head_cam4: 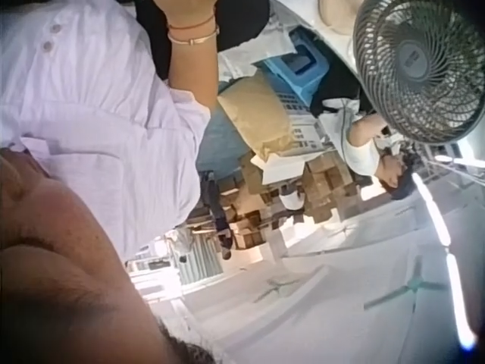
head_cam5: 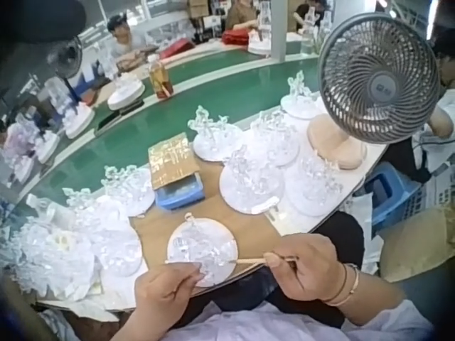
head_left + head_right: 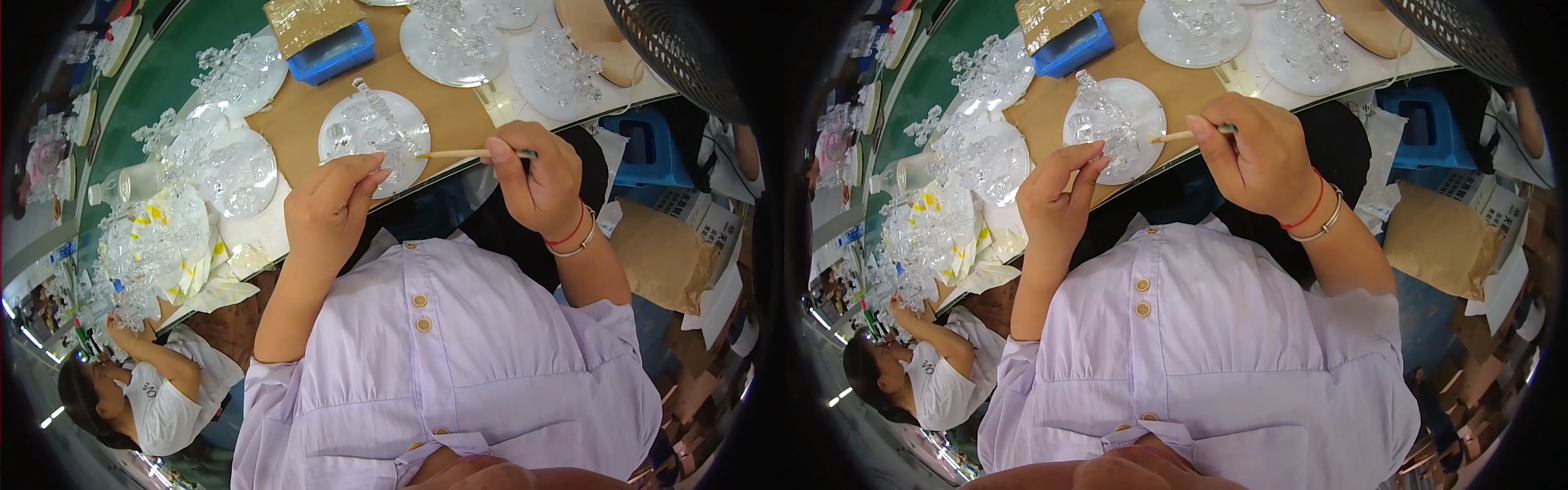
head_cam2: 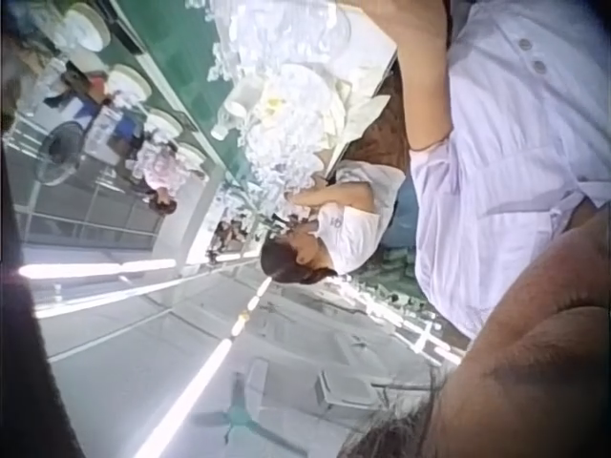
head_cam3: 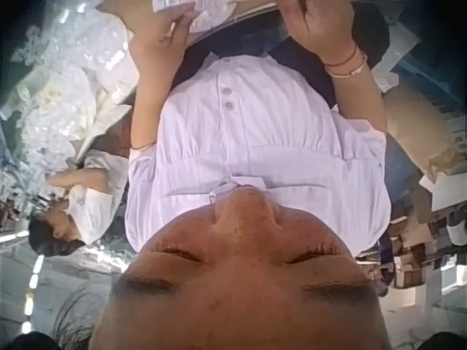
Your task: Applying glue to decorative crystal components and assembling light fixtures on a production line.
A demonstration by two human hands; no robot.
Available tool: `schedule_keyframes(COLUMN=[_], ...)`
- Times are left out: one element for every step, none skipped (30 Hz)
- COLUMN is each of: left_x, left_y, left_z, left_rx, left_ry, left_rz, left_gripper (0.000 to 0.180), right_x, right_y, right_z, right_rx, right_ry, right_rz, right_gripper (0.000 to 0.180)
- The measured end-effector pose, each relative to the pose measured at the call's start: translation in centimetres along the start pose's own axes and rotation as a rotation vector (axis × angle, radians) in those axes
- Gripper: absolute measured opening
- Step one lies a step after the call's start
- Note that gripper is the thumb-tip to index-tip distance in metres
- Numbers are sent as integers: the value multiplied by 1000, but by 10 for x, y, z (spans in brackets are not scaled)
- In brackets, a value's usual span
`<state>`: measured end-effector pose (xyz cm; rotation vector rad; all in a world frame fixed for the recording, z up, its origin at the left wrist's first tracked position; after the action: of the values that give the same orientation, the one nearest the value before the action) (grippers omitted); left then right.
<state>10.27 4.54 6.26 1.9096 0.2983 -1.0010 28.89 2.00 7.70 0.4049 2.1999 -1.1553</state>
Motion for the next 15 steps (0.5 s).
schedule_keyframes(left_x=[0, 1, 1, 0, 0, 2, 3, 4, 3, 4, 4, 4, 4, 4, 4], left_y=[-1, 0, -1, -1, -1, -2, -3, -2, -2, -2, -1, -3, -4, -5, -4], left_z=[0, 0, 1, 2, 3, 3, 3, 1, 2, 1, 1, 2, 2, 1, 1], left_rx=[-10, -2, -10, -19, -12, -21, -32, -24, -31, -39, -36, -46, -55, -54, -48], left_ry=[-9, -13, -16, -18, -21, -25, -28, -35, -43, -51, -56, -57, -58, -60, -56], left_rz=[-2, -2, -10, -18, -18, -10, -3, -1, -8, -15, -16, -6, 5, 3, 1], left_gripper=[12, 12, 12, 12, 12, 13, 14, 14, 14, 15, 15, 15, 16, 16, 16], right_x=[-2, -3, -4, -5, -4, -2, -1, 1, 1, -1, -1, 3, 6, 7, 6], right_y=[3, 5, 2, 0, 2, 4, 6, 9, 6, 3, 5, 6, 7, 8, 8], right_z=[-3, -6, -10, -13, -16, -19, -22, -25, -28, -28, -30, -33, -35, -35, -34], right_rx=[15, 18, -14, -47, -45, -57, -68, -61, -106, -150, -146, -151, -156, -155, -163], right_ry=[14, 21, 36, 50, 56, 46, 36, 42, 86, 130, 134, 112, 89, 93, 112], right_rz=[-7, -3, 42, 87, 91, 91, 90, 94, 98, 102, 103, 101, 98, 98, 104], right_gripper=[4, 4, 5, 5, 5, 6, 6, 6, 7, 9, 9, 10, 11, 11, 12])
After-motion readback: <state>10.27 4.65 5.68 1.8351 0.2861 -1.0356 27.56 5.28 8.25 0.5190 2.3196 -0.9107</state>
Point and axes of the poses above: each hand's wrist, its own z-axis away from the middle knuckle, its own x-axis out of the palm, y = z × x, the point moved 10 cm from there along -z, towards the middle knuckle, and after that the axes turned 14 degrees about -y, right-handed, at the moved point
